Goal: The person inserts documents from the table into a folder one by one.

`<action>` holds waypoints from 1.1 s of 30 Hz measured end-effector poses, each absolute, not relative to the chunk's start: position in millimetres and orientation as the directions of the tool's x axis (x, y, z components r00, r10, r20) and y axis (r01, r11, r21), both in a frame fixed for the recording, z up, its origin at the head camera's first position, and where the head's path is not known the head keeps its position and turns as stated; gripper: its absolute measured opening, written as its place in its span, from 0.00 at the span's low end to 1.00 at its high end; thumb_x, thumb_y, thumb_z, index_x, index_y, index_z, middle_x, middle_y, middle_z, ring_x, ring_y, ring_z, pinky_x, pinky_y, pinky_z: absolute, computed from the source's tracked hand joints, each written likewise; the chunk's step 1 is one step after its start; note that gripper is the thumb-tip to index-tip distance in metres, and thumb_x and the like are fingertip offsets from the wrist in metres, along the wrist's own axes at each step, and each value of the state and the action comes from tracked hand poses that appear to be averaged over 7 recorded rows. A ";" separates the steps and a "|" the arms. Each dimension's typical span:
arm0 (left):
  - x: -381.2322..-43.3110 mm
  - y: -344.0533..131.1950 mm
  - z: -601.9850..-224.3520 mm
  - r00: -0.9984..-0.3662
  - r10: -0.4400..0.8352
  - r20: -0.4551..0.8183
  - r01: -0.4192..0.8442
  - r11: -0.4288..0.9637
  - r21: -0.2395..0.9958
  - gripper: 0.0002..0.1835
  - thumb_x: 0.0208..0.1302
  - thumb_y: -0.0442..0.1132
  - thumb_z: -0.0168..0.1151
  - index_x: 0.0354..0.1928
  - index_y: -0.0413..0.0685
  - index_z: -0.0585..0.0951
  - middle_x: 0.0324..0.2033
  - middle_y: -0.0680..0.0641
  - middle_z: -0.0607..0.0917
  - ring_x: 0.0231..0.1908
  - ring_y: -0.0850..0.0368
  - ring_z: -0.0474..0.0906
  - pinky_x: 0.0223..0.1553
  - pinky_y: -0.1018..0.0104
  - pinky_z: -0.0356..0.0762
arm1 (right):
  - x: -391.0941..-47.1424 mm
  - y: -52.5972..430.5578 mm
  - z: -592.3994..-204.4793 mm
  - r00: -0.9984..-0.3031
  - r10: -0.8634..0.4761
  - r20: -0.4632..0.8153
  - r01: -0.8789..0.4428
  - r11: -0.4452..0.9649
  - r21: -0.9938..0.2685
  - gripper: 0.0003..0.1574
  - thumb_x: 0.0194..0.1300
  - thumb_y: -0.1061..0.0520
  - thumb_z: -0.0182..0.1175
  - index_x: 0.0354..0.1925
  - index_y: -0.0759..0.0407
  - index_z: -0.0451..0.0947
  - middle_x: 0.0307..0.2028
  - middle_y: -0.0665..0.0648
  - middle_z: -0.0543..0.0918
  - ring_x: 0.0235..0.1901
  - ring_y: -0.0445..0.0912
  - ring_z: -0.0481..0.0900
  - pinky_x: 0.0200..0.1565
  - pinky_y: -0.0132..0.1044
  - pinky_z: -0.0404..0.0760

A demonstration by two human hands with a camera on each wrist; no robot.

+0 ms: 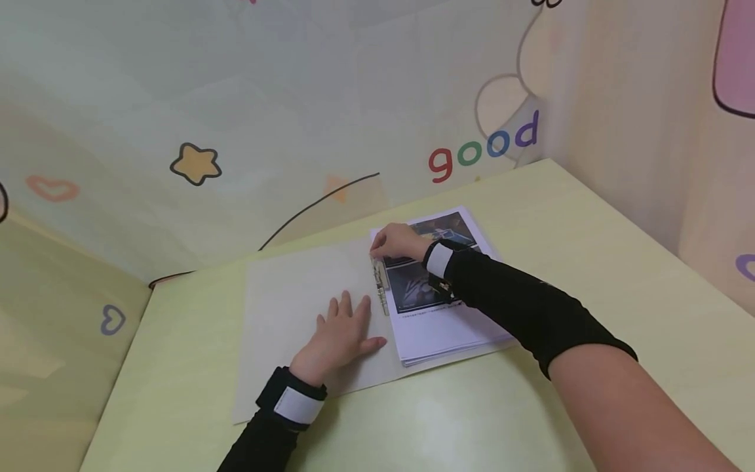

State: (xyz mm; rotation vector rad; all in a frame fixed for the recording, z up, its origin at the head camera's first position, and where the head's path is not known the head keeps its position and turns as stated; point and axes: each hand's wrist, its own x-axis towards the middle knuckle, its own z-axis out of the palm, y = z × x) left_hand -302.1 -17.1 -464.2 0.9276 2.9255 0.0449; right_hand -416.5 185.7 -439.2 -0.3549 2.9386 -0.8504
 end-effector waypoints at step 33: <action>-302.9 -16.8 -465.9 -0.811 0.583 -0.048 0.583 0.812 0.026 0.46 0.56 0.68 0.54 0.68 0.46 0.61 0.65 0.26 0.58 0.62 0.28 0.54 0.52 0.31 0.65 | -414.7 182.8 -434.9 -0.980 -0.151 -0.128 -0.024 0.732 -0.681 0.16 0.58 0.50 0.64 0.40 0.59 0.85 0.43 0.58 0.85 0.47 0.49 0.75 0.55 0.48 0.71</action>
